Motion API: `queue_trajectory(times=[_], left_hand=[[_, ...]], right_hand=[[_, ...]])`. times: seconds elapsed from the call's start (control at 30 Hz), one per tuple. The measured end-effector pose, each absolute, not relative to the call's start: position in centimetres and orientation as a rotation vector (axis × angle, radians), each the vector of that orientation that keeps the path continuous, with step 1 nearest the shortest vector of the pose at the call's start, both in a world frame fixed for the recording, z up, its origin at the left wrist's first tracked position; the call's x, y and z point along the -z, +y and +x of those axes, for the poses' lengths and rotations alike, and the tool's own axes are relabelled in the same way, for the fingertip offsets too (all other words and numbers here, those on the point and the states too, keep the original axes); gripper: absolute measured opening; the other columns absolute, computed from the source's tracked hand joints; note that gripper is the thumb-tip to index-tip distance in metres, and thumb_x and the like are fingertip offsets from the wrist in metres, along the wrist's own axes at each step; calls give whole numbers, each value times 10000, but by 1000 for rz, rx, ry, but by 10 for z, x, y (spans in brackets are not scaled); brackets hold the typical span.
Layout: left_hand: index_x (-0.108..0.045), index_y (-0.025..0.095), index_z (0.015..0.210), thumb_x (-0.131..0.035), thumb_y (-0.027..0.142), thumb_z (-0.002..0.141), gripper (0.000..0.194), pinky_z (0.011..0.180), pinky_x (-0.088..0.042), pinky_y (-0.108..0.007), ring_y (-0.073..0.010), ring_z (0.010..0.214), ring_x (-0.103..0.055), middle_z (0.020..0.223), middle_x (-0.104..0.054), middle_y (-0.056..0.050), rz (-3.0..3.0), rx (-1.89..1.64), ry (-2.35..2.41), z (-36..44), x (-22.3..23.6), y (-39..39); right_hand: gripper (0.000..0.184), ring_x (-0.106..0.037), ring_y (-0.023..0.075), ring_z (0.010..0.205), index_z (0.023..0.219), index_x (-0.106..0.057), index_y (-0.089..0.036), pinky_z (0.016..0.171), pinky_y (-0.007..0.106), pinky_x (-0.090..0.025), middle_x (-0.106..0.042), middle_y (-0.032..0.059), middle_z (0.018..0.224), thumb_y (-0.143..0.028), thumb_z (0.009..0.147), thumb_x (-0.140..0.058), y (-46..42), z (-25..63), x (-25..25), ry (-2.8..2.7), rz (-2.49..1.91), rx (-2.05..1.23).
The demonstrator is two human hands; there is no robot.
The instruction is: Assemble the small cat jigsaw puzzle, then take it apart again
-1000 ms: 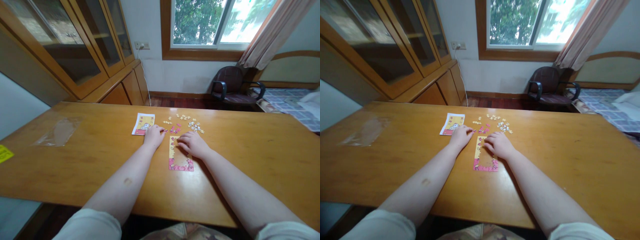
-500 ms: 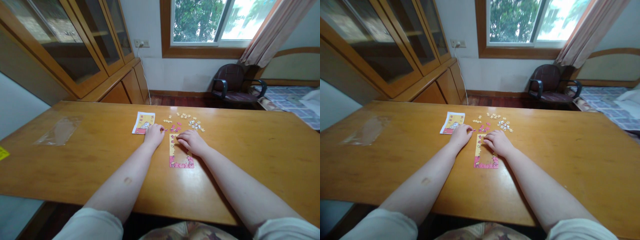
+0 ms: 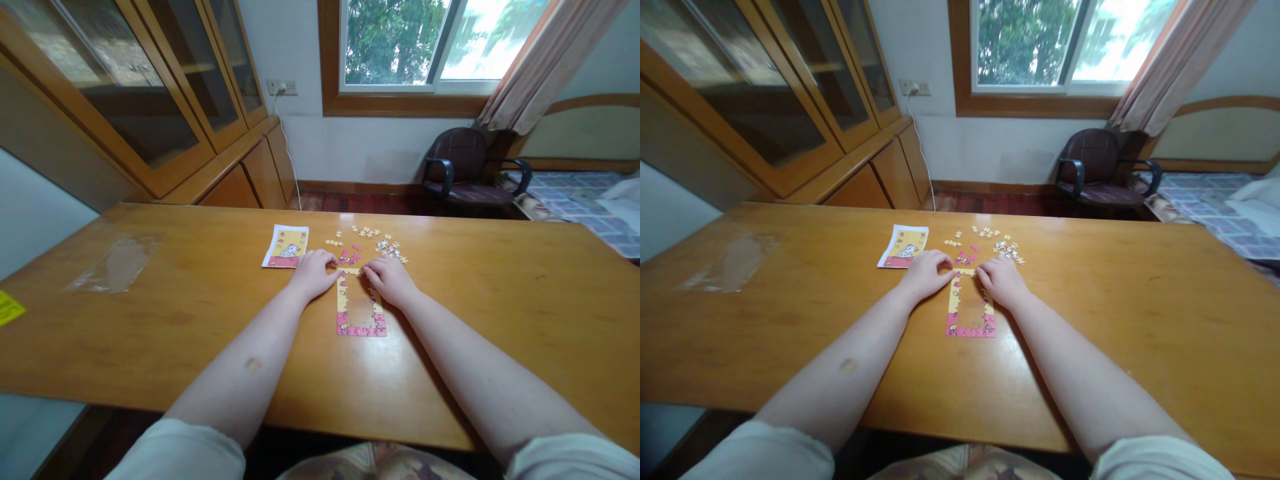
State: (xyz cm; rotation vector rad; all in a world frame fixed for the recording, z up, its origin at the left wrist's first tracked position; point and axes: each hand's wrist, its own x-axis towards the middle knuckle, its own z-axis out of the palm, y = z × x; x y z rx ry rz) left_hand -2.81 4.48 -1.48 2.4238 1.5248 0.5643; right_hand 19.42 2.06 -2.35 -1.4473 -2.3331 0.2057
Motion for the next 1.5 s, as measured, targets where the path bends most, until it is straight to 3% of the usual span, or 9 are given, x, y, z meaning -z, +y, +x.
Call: queue_trajectory(times=[0.4, 0.67, 0.93, 1.23, 1.5], left_hand=[[-638, 210, 834, -667, 404, 762, 209, 795, -428, -340, -224, 878, -567, 878, -637, -41, 2420, -505, 1551, -29, 17, 46], [-633, 284, 1197, -516, 493, 869, 406, 939, -370, -416, -259, 1043, -489, 1115, -577, -68, 2530, -496, 1515, -26, 16, 39], [-706, 275, 1046, -494, 425, 897, 300, 924, -366, -420, -254, 999, -494, 1032, -594, -63, 2400, -450, 1702, -29, 15, 43], [-705, 310, 1071, -474, 341, 912, 281, 916, -370, -404, -246, 999, -497, 1042, -591, -61, 2407, -421, 1753, -30, 19, 45], [-699, 311, 1079, -518, 383, 890, 271, 886, -393, -398, -252, 984, -512, 1013, -598, -63, 2391, -406, 1789, -32, 21, 49]], right_hand=[[353, -565, 186, 791, 776, -692, -194, 787, 307, -360, -691, 57, 782, -335, 962, -427, 20, 194, 22, -2310, -1430, -218], [284, -587, 209, 892, 904, -702, -196, 854, 347, -377, -714, 66, 892, -345, 950, -465, 19, 192, 21, -2251, -1400, -198], [270, -599, 218, 913, 949, -698, -199, 861, 358, -393, -718, 68, 923, -336, 948, -466, 20, 191, 22, -2249, -1397, -214], [272, -604, 215, 911, 952, -696, -200, 869, 360, -400, -718, 67, 927, -347, 947, -467, 21, 193, 25, -2236, -1381, -225], [289, -603, 215, 898, 945, -697, -192, 869, 357, -404, -717, 70, 917, -351, 950, -456, 20, 193, 23, -2234, -1366, -256]])
